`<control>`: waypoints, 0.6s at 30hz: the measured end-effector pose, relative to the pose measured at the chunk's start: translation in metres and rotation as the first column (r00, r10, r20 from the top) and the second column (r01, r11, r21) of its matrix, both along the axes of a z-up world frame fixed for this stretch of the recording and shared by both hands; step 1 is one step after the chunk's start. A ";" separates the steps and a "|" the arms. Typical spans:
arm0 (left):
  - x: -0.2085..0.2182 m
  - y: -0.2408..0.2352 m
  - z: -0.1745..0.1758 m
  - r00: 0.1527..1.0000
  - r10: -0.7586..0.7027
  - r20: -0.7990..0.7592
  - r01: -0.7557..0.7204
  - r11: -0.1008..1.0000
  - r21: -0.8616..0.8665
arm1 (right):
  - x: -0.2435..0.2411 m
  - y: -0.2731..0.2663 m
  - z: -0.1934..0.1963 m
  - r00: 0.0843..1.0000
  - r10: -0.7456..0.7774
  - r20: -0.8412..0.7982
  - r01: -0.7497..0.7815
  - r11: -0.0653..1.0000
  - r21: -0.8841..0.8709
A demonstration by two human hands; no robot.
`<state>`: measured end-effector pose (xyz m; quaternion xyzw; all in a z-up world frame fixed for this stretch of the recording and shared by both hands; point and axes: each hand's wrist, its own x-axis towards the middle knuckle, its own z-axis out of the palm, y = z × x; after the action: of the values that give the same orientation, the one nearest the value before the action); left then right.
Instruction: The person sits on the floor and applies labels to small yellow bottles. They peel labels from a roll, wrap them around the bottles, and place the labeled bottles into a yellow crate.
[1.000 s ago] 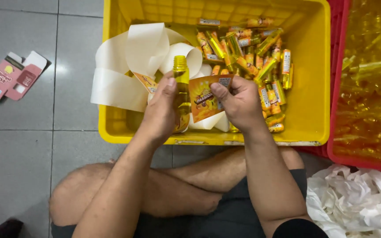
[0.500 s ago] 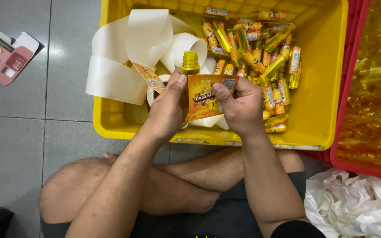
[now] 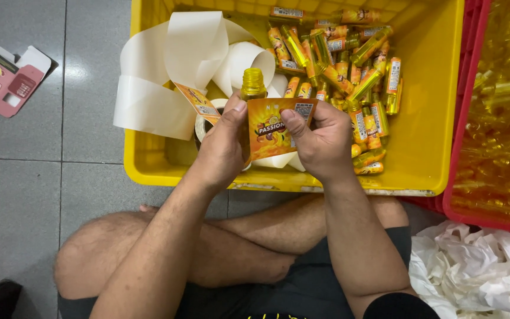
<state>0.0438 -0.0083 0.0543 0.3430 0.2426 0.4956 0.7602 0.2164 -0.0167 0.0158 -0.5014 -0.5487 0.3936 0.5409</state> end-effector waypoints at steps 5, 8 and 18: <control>0.001 0.003 -0.010 1.000 -0.019 0.013 0.019 0.999 0.028 | 0.000 0.001 0.000 1.000 0.001 0.017 -0.001 1.000 0.003; 0.002 0.003 -0.015 0.999 -0.022 0.034 0.022 0.999 0.025 | 0.001 0.000 0.002 1.000 -0.003 0.030 0.003 1.000 0.003; 0.003 0.001 -0.004 0.999 -0.034 0.004 0.034 0.999 0.007 | 0.000 0.001 0.011 1.000 0.013 0.027 -0.013 1.000 -0.013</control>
<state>0.0468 -0.0069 0.0507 0.3488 0.2334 0.4841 0.7678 0.2159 -0.0161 0.0268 -0.5065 -0.5567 0.3937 0.5278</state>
